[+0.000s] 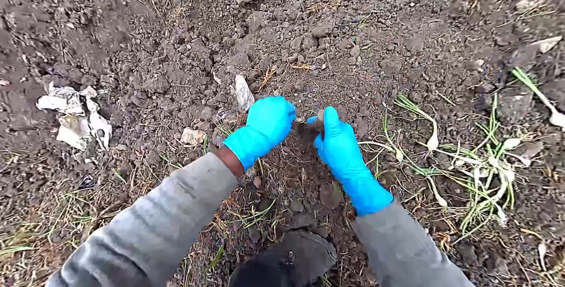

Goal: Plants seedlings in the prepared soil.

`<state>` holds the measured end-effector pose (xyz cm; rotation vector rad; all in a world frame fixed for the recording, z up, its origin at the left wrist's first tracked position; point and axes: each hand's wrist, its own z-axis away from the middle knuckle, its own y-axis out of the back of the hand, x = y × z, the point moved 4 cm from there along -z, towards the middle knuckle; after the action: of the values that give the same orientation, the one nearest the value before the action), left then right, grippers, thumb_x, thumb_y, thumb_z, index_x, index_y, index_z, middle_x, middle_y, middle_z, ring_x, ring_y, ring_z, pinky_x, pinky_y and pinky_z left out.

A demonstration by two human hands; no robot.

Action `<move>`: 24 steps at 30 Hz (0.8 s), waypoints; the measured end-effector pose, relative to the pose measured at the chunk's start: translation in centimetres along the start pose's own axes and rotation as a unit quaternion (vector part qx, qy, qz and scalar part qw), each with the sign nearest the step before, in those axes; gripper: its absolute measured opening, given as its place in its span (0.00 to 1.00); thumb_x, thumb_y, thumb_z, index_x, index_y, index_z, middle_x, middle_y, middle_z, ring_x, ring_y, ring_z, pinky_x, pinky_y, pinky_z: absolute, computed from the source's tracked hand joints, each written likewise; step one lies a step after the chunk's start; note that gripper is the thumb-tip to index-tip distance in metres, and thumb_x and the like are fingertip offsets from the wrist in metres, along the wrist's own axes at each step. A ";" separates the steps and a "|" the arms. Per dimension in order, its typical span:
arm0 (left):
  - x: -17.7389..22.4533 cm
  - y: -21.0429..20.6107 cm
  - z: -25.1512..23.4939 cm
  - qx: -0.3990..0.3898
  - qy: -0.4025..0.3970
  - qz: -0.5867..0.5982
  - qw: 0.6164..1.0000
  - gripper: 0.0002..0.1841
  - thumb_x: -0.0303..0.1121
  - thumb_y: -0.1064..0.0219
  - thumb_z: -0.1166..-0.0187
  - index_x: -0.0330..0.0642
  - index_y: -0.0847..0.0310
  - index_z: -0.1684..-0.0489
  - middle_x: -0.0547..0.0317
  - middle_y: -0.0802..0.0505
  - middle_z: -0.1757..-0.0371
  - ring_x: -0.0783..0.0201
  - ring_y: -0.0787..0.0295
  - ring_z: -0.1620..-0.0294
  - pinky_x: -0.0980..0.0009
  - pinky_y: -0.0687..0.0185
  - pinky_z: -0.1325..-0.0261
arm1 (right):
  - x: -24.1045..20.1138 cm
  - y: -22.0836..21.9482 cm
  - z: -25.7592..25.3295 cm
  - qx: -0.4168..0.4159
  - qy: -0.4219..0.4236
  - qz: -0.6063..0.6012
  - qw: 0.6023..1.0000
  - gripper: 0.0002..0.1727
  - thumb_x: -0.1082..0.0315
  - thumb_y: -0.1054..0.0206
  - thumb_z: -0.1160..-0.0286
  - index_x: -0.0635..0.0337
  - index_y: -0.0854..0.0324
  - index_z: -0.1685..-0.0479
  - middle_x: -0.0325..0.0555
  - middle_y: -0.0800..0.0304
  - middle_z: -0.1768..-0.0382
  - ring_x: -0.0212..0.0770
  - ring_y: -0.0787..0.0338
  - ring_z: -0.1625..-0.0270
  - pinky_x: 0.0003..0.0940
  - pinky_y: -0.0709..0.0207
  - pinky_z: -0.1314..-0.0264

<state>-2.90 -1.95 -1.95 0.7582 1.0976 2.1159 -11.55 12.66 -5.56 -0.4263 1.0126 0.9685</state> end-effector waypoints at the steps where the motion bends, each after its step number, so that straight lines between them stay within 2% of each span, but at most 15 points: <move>1: 0.9 -2.6 -2.0 -0.076 0.002 -0.041 0.996 0.12 0.35 0.38 0.14 0.45 0.07 0.50 0.47 0.06 0.46 0.44 0.09 0.41 0.39 0.16 0.41 | -1.7 1.9 2.2 0.005 0.024 -0.052 0.998 0.39 0.35 0.68 0.09 0.48 0.13 0.48 0.37 0.32 0.89 0.36 0.38 0.92 0.33 0.40 0.92; 3: 2.5 -7.9 -3.1 -0.190 -0.016 -0.080 0.978 0.08 0.30 0.35 0.20 0.38 0.10 0.53 0.42 0.07 0.46 0.39 0.10 0.42 0.36 0.17 0.42 | -5.4 6.3 7.9 0.017 0.052 -0.177 0.983 0.29 0.42 0.58 0.09 0.49 0.13 0.49 0.32 0.24 0.85 0.25 0.37 0.93 0.20 0.38 0.93; 4: 2.4 -8.5 -3.4 -0.195 -0.017 -0.074 0.978 0.10 0.34 0.35 0.17 0.38 0.10 0.53 0.42 0.07 0.46 0.39 0.10 0.41 0.36 0.18 0.41 | -6.4 8.5 10.2 0.036 0.047 -0.216 0.975 0.25 0.42 0.47 0.14 0.52 0.13 0.52 0.32 0.19 0.82 0.22 0.34 0.92 0.17 0.36 0.92; 5: 1.9 -8.0 -3.6 -0.181 -0.013 -0.057 0.982 0.13 0.39 0.37 0.14 0.40 0.10 0.51 0.43 0.07 0.46 0.40 0.10 0.41 0.36 0.18 0.40 | -6.1 10.4 12.4 0.061 0.029 -0.208 0.976 0.29 0.38 0.44 0.19 0.54 0.11 0.52 0.32 0.17 0.81 0.21 0.32 0.91 0.17 0.35 0.92; 7: 1.0 -5.3 -3.0 -0.124 -0.008 -0.064 0.990 0.16 0.43 0.40 0.11 0.46 0.07 0.45 0.47 0.05 0.44 0.44 0.09 0.39 0.38 0.19 0.35 | -2.4 12.3 15.1 0.073 0.005 -0.064 0.995 0.37 0.36 0.57 0.12 0.56 0.11 0.44 0.31 0.17 0.78 0.23 0.32 0.86 0.21 0.37 0.88; 9: 2.4 -2.0 -2.5 -0.025 -0.024 -0.083 0.996 0.17 0.43 0.41 0.10 0.46 0.07 0.43 0.46 0.05 0.43 0.44 0.09 0.39 0.38 0.21 0.33 | 4.9 10.9 14.3 0.115 -0.038 0.066 0.990 0.32 0.44 0.59 0.10 0.50 0.09 0.46 0.29 0.18 0.80 0.25 0.27 0.84 0.29 0.31 0.83; 11: 8.0 -0.7 -2.3 0.085 -0.119 -0.068 0.987 0.15 0.39 0.36 0.13 0.43 0.08 0.40 0.44 0.06 0.42 0.42 0.09 0.39 0.40 0.21 0.34 | 10.0 9.0 13.5 0.162 -0.063 0.098 0.980 0.29 0.46 0.56 0.12 0.48 0.08 0.50 0.31 0.17 0.81 0.30 0.21 0.82 0.36 0.25 0.78; 12: 11.8 -0.9 -2.6 0.104 -0.183 -0.062 0.976 0.17 0.37 0.33 0.15 0.43 0.11 0.34 0.44 0.08 0.36 0.42 0.11 0.35 0.40 0.21 0.33 | 10.7 8.6 13.0 0.185 -0.063 0.107 0.975 0.29 0.45 0.56 0.13 0.48 0.08 0.52 0.33 0.16 0.81 0.32 0.19 0.81 0.39 0.23 0.77; 14: 18.5 -3.6 -3.7 0.015 -0.256 -0.110 0.960 0.28 0.34 0.31 0.18 0.47 0.26 0.16 0.46 0.18 0.19 0.44 0.26 0.17 0.42 0.32 0.19 | 10.8 8.0 13.2 0.205 -0.073 0.121 0.968 0.30 0.44 0.55 0.14 0.49 0.07 0.53 0.37 0.13 0.79 0.38 0.13 0.76 0.46 0.20 0.73; 15: 20.6 -5.9 -4.1 -0.042 -0.268 -0.145 0.952 0.33 0.30 0.31 0.20 0.46 0.32 0.12 0.46 0.21 0.17 0.44 0.31 0.13 0.43 0.39 0.13 | 10.9 8.0 14.0 0.206 -0.088 0.125 0.967 0.31 0.43 0.56 0.14 0.49 0.07 0.52 0.38 0.11 0.78 0.40 0.11 0.73 0.49 0.19 0.71; 16: 21.9 -7.9 -4.7 -0.079 -0.276 -0.177 0.941 0.33 0.24 0.33 0.21 0.41 0.33 0.12 0.42 0.18 0.21 0.41 0.28 0.15 0.43 0.41 0.12 | 10.9 8.0 14.3 0.205 -0.097 0.128 0.965 0.31 0.42 0.57 0.14 0.49 0.07 0.51 0.40 0.10 0.76 0.42 0.09 0.71 0.51 0.18 0.68; 18: 21.7 -8.3 -5.8 -0.102 -0.289 -0.235 0.922 0.24 0.21 0.37 0.20 0.34 0.24 0.22 0.41 0.12 0.32 0.43 0.18 0.27 0.45 0.38 0.13 | 10.4 8.3 13.3 0.200 -0.097 0.139 0.965 0.32 0.42 0.58 0.13 0.50 0.08 0.48 0.43 0.08 0.74 0.46 0.07 0.68 0.55 0.17 0.65; 20: 20.3 -7.3 -4.9 -0.119 -0.283 -0.234 0.922 0.19 0.21 0.35 0.20 0.36 0.17 0.30 0.43 0.10 0.36 0.44 0.15 0.31 0.47 0.33 0.17 | 10.3 7.9 14.0 0.182 -0.128 0.142 0.965 0.32 0.42 0.58 0.13 0.49 0.08 0.47 0.46 0.08 0.72 0.49 0.07 0.66 0.58 0.18 0.63; 22: 18.7 -6.2 -5.3 -0.107 -0.239 -0.180 0.948 0.22 0.22 0.37 0.22 0.39 0.17 0.28 0.45 0.10 0.34 0.46 0.15 0.30 0.48 0.28 0.21 | 10.0 8.0 13.7 0.175 -0.142 0.144 0.964 0.31 0.42 0.57 0.13 0.49 0.08 0.46 0.49 0.07 0.71 0.53 0.06 0.64 0.61 0.18 0.60; 24: 17.7 -4.7 -4.4 -0.126 -0.151 -0.100 0.975 0.23 0.24 0.47 0.14 0.40 0.22 0.22 0.43 0.14 0.27 0.46 0.18 0.24 0.47 0.25 0.22 | 9.8 7.9 13.7 0.161 -0.160 0.141 0.964 0.31 0.43 0.56 0.13 0.49 0.08 0.47 0.51 0.05 0.68 0.55 0.05 0.60 0.63 0.18 0.56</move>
<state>-16.07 11.21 -4.61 0.7797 0.6975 1.8510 -9.30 31.15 -6.26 0.1489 0.9270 1.0618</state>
